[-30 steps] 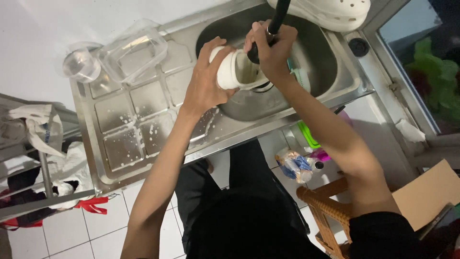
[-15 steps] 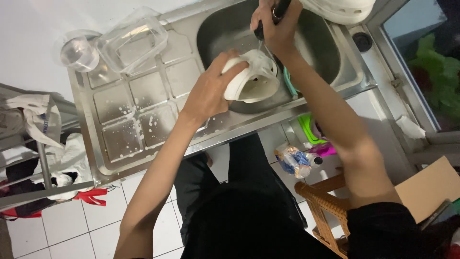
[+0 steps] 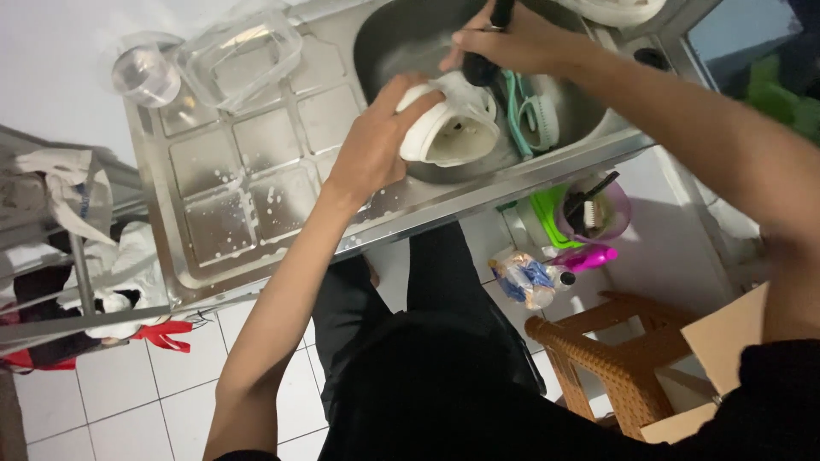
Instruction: Scrubbing a white clog-style shoe with a toothbrush and rinsing it under running water in a sink.
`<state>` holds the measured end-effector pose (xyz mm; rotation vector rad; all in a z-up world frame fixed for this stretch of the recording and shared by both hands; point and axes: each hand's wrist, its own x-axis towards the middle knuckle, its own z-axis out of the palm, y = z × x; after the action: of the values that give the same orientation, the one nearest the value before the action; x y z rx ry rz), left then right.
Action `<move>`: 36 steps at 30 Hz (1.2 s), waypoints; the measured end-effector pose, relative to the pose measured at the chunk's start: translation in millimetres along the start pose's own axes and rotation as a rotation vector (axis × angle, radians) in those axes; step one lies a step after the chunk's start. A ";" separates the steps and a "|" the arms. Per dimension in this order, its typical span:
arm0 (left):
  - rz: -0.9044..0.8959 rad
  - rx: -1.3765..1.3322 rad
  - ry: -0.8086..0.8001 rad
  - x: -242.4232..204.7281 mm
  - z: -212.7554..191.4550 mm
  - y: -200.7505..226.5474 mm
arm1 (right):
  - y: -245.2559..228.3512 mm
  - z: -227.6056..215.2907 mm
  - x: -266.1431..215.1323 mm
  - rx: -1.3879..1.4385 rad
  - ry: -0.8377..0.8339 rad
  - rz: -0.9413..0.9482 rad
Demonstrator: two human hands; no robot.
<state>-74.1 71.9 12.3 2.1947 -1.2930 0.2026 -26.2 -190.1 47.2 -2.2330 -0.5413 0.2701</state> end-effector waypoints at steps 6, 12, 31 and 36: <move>0.032 0.072 -0.022 -0.7 4.4 10.7 | -49.7 -24.7 -15.9 -0.133 -0.075 0.299; 0.056 0.104 -0.044 2.0 6.8 16.6 | -34.5 -27.8 -15.4 -0.034 -0.072 0.202; 0.092 0.004 0.123 -0.3 31.8 4.1 | 63.7 -14.8 53.8 0.596 0.446 0.245; 0.068 0.072 0.105 -1.4 34.0 0.5 | 129.5 -8.0 79.4 0.632 0.386 0.294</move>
<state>-80.6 54.1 -16.0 2.1706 -1.3208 0.3919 84.9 -234.2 -46.9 -1.6728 0.0842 0.1261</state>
